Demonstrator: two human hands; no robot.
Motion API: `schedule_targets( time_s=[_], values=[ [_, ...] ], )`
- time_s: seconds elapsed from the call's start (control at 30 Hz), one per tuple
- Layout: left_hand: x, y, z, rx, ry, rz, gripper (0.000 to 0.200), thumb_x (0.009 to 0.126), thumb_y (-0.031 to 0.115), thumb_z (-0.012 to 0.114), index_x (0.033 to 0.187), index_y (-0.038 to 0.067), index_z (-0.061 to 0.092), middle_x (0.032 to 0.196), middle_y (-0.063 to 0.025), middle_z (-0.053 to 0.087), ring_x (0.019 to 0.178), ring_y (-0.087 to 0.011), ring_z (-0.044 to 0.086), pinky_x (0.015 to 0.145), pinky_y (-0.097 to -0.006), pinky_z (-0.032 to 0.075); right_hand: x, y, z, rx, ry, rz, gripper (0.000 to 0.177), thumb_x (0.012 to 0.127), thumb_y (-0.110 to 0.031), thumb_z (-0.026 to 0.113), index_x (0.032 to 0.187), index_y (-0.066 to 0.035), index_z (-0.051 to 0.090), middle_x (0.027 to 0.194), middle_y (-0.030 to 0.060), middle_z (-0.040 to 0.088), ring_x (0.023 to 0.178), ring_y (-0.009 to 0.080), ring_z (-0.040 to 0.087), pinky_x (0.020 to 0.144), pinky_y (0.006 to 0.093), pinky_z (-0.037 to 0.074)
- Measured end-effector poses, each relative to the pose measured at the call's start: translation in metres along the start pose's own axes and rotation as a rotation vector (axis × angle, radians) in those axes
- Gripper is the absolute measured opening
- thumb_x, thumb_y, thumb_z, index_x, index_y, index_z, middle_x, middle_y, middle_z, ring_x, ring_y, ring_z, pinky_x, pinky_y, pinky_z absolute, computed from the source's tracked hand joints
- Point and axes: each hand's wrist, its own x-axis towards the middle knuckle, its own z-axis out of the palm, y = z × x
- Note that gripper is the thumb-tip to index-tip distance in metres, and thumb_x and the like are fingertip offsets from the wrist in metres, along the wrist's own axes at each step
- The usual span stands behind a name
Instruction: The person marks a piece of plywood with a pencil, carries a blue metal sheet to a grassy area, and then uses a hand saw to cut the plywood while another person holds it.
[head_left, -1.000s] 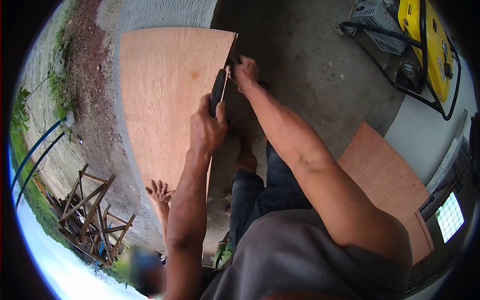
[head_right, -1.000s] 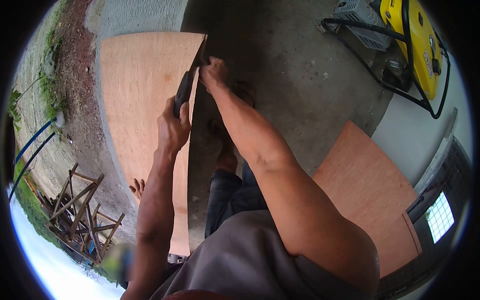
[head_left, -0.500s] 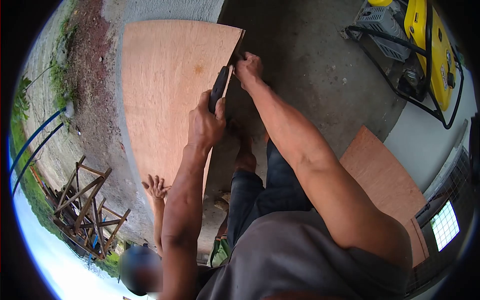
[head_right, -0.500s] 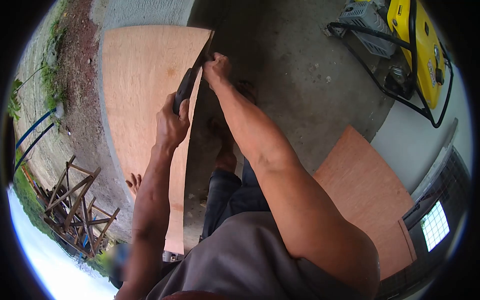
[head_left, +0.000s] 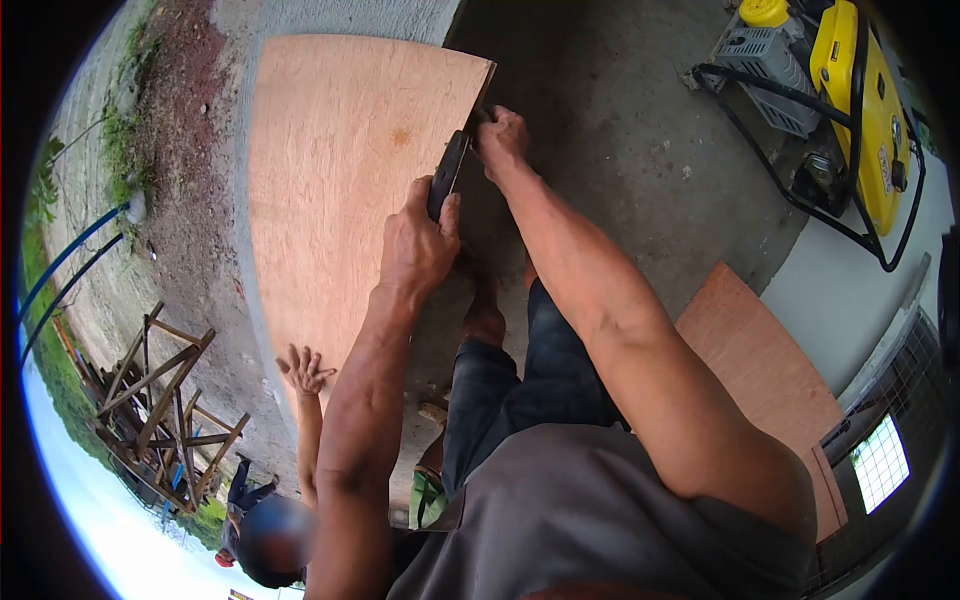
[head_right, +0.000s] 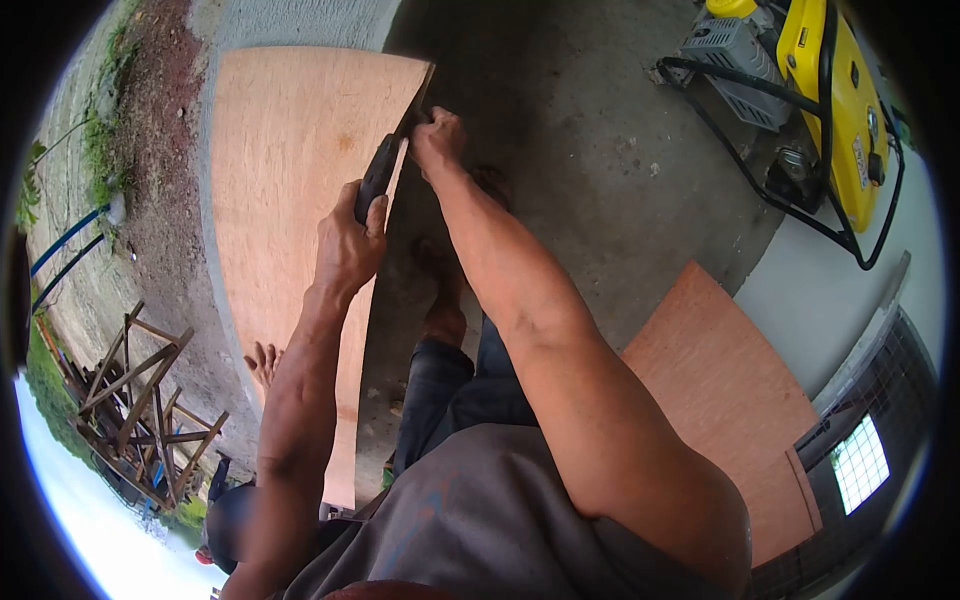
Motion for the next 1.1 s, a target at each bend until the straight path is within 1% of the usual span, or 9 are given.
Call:
schedule_targets(
  time_s=[0.13, 0.23, 0.33, 0.47, 0.57, 0.77, 0.9, 1.0, 1.1],
  values=[
    [-0.103, 0.006, -0.064, 0.025, -0.109, -0.100, 0.038, 0.090, 0.016, 0.057, 0.122, -0.001, 0.048, 0.082, -0.0289, 0.064, 0.080, -0.0436, 0.065, 0.067, -0.0438, 0.053, -0.008, -0.007, 0.003, 0.180, 0.019, 0.112, 0.017, 0.083, -0.014, 0.055, 0.086, -0.002, 0.067, 0.085, 0.0185, 0.067, 0.081, 0.0334, 0.066, 0.072, 0.0403, 0.050],
    [-0.167, 0.005, -0.099, 0.115, -0.090, 0.013, 0.042, 0.090, 0.015, 0.055, 0.127, -0.001, 0.045, 0.094, -0.0280, 0.065, 0.087, -0.0397, 0.067, 0.075, -0.0402, 0.054, -0.014, -0.013, -0.001, 0.183, -0.005, 0.123, 0.016, 0.085, -0.014, 0.056, 0.087, -0.003, 0.067, 0.083, 0.0164, 0.067, 0.080, 0.0300, 0.066, 0.071, 0.0395, 0.050],
    [-0.109, -0.006, -0.062, -0.002, -0.095, -0.153, 0.038, 0.089, 0.017, 0.057, 0.123, 0.001, 0.048, 0.085, -0.0291, 0.064, 0.079, -0.0430, 0.066, 0.067, -0.0432, 0.054, -0.005, 0.003, 0.007, 0.117, -0.038, 0.057, 0.021, 0.089, -0.020, 0.060, 0.091, 0.000, 0.066, 0.079, 0.0099, 0.066, 0.069, 0.0180, 0.062, 0.062, 0.0333, 0.050],
    [-0.019, -0.007, -0.003, -0.022, 0.001, -0.012, 0.032, 0.090, 0.021, 0.058, 0.115, 0.002, 0.054, 0.079, -0.0295, 0.063, 0.076, -0.0458, 0.063, 0.066, -0.0495, 0.051, -0.015, 0.011, -0.006, 0.491, -0.234, 0.017, 0.014, 0.091, -0.006, 0.055, 0.085, 0.004, 0.063, 0.074, 0.0070, 0.064, 0.060, 0.0092, 0.058, 0.054, 0.0229, 0.049],
    [-0.023, -0.009, -0.011, -0.057, -0.024, -0.030, 0.033, 0.089, 0.022, 0.058, 0.115, 0.002, 0.053, 0.079, -0.0293, 0.063, 0.076, -0.0459, 0.063, 0.066, -0.0494, 0.051, -0.032, 0.039, 0.008, 0.512, -0.327, 0.053, 0.014, 0.090, -0.005, 0.055, 0.084, 0.004, 0.063, 0.069, 0.0066, 0.062, 0.057, 0.0099, 0.058, 0.053, 0.0241, 0.049],
    [-0.042, -0.006, -0.027, -0.033, -0.065, -0.043, 0.034, 0.090, 0.019, 0.058, 0.119, 0.003, 0.050, 0.074, -0.0277, 0.062, 0.072, -0.0452, 0.063, 0.062, -0.0476, 0.050, -0.029, 0.062, 0.032, 0.287, -0.125, -0.085, 0.012, 0.086, -0.006, 0.060, 0.081, 0.004, 0.064, 0.064, 0.0069, 0.061, 0.052, 0.0119, 0.057, 0.047, 0.0264, 0.048],
    [-0.112, 0.014, -0.081, 0.036, -0.114, -0.153, 0.037, 0.089, 0.013, 0.058, 0.123, 0.003, 0.048, 0.078, -0.0249, 0.064, 0.069, -0.0402, 0.066, 0.062, -0.0417, 0.052, -0.042, 0.016, -0.007, 0.338, -0.138, 0.224, 0.011, 0.086, -0.006, 0.060, 0.082, 0.003, 0.065, 0.064, 0.0077, 0.063, 0.052, 0.0129, 0.060, 0.046, 0.0269, 0.049],
    [-0.158, 0.018, -0.111, 0.101, -0.049, -0.075, 0.042, 0.090, 0.025, 0.053, 0.127, 0.008, 0.048, 0.060, -0.0092, 0.061, 0.083, -0.0346, 0.067, 0.111, -0.0534, 0.014, -0.038, 0.020, -0.008, 0.460, -0.187, 0.174, 0.011, 0.086, -0.008, 0.061, 0.087, 0.002, 0.065, 0.065, 0.0099, 0.064, 0.055, 0.0159, 0.063, 0.051, 0.0287, 0.051],
    [-0.124, 0.040, -0.111, 0.119, -0.172, -0.291, 0.044, 0.090, 0.028, 0.055, 0.127, 0.006, 0.048, 0.060, -0.0110, 0.061, 0.083, -0.0344, 0.068, 0.104, -0.0515, 0.027, -0.018, 0.012, -0.023, 0.120, 0.282, -0.313, 0.015, 0.083, -0.010, 0.063, 0.094, 0.000, 0.065, 0.080, 0.0117, 0.068, 0.072, 0.0200, 0.067, 0.065, 0.0322, 0.054]
  ],
)
